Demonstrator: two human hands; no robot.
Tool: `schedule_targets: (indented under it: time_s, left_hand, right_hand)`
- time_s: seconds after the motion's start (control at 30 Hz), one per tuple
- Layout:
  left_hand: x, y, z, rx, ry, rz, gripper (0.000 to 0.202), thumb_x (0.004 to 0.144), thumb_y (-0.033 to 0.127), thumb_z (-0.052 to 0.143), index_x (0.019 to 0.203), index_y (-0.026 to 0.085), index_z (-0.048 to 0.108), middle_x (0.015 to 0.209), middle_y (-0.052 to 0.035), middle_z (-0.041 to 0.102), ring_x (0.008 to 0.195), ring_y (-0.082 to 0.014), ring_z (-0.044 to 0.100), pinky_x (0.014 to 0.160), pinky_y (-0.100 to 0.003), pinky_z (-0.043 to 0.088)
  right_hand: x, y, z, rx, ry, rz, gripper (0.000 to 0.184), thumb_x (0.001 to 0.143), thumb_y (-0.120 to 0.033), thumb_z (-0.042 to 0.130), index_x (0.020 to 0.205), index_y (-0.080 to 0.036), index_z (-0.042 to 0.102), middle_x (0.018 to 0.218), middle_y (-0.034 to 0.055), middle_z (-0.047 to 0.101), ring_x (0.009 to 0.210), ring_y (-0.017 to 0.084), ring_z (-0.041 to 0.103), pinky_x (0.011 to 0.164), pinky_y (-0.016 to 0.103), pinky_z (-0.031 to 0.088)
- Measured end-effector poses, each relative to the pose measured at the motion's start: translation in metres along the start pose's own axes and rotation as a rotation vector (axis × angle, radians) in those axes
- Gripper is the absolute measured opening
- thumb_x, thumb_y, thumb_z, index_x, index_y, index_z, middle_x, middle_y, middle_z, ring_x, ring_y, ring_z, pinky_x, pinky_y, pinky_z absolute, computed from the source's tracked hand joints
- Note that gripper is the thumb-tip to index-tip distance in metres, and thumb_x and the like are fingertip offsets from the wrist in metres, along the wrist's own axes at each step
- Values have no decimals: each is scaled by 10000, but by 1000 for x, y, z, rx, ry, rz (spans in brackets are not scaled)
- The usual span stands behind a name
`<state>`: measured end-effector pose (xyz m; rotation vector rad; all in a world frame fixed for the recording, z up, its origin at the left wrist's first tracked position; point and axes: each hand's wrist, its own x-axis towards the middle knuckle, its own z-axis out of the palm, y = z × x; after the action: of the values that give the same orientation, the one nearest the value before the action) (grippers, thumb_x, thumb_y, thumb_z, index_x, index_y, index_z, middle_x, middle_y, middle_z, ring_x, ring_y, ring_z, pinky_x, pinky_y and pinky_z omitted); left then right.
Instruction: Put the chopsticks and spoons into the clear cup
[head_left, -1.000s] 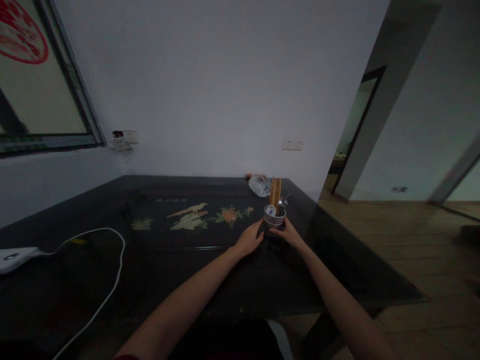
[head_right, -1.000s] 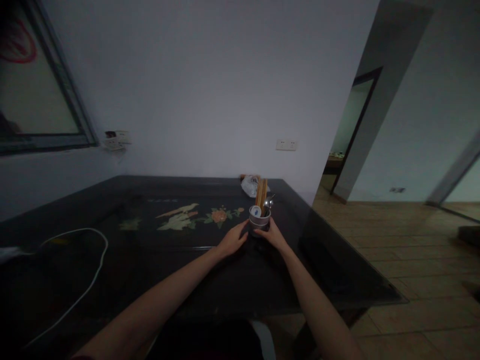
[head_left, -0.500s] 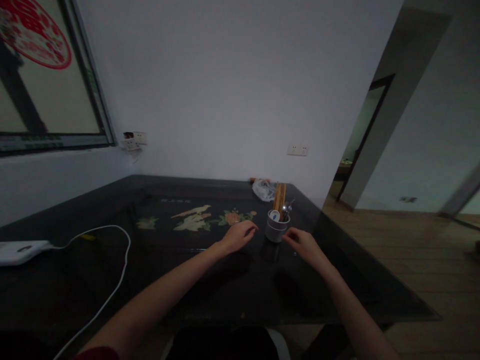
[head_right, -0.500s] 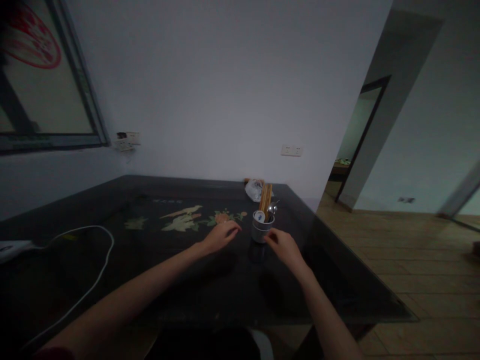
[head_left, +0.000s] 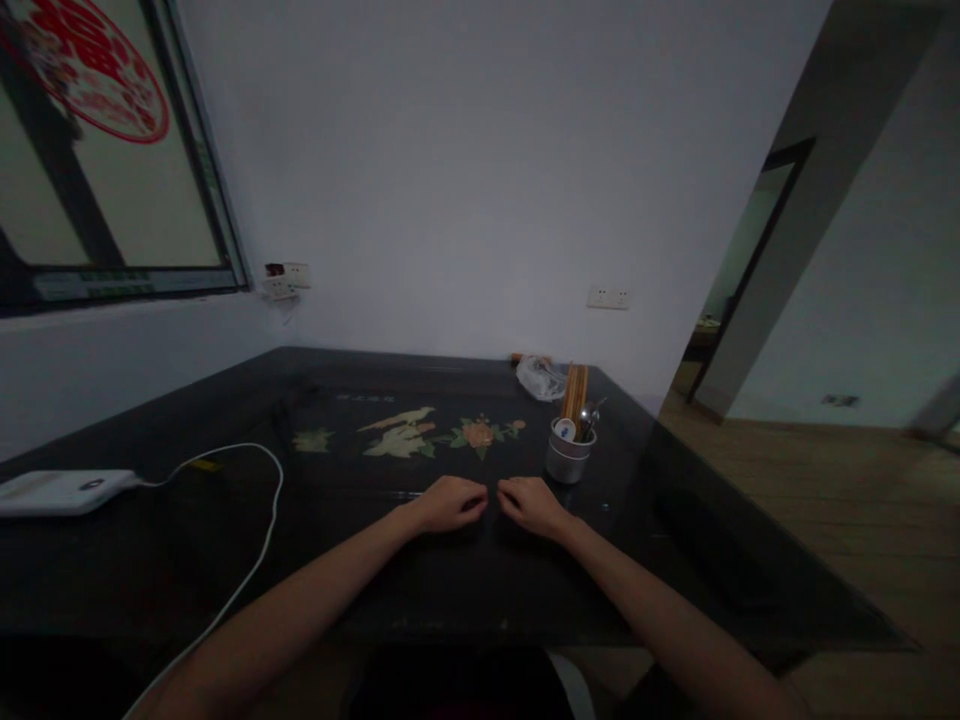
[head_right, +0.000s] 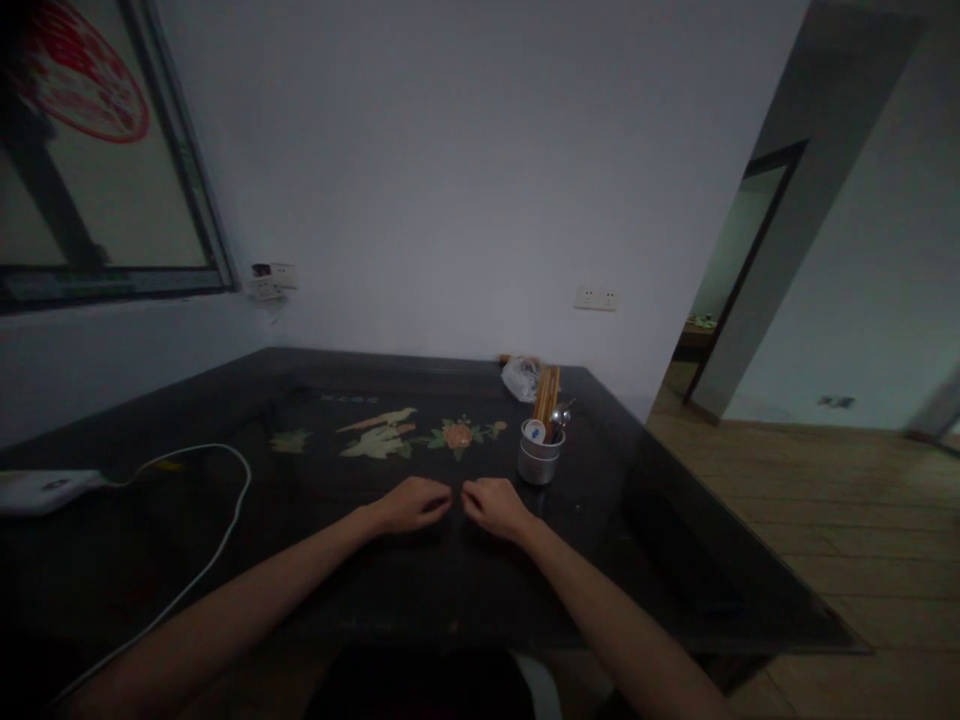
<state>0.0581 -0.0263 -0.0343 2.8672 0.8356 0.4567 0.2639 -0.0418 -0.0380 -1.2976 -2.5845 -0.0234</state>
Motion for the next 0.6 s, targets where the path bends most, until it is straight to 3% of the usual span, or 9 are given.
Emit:
schedule_targets:
  time_s: [0.6]
  left_hand:
    - [-2,-5,3,79,28,11,232,892,264,430,740,182,586,647,-4,630,580,-113,552,535,-225,274]
  right_hand:
    - [1,1,8,12,52,-92,223,911,-240,429,740,-175,556,761,37,630,724,131,555,649,231,319]
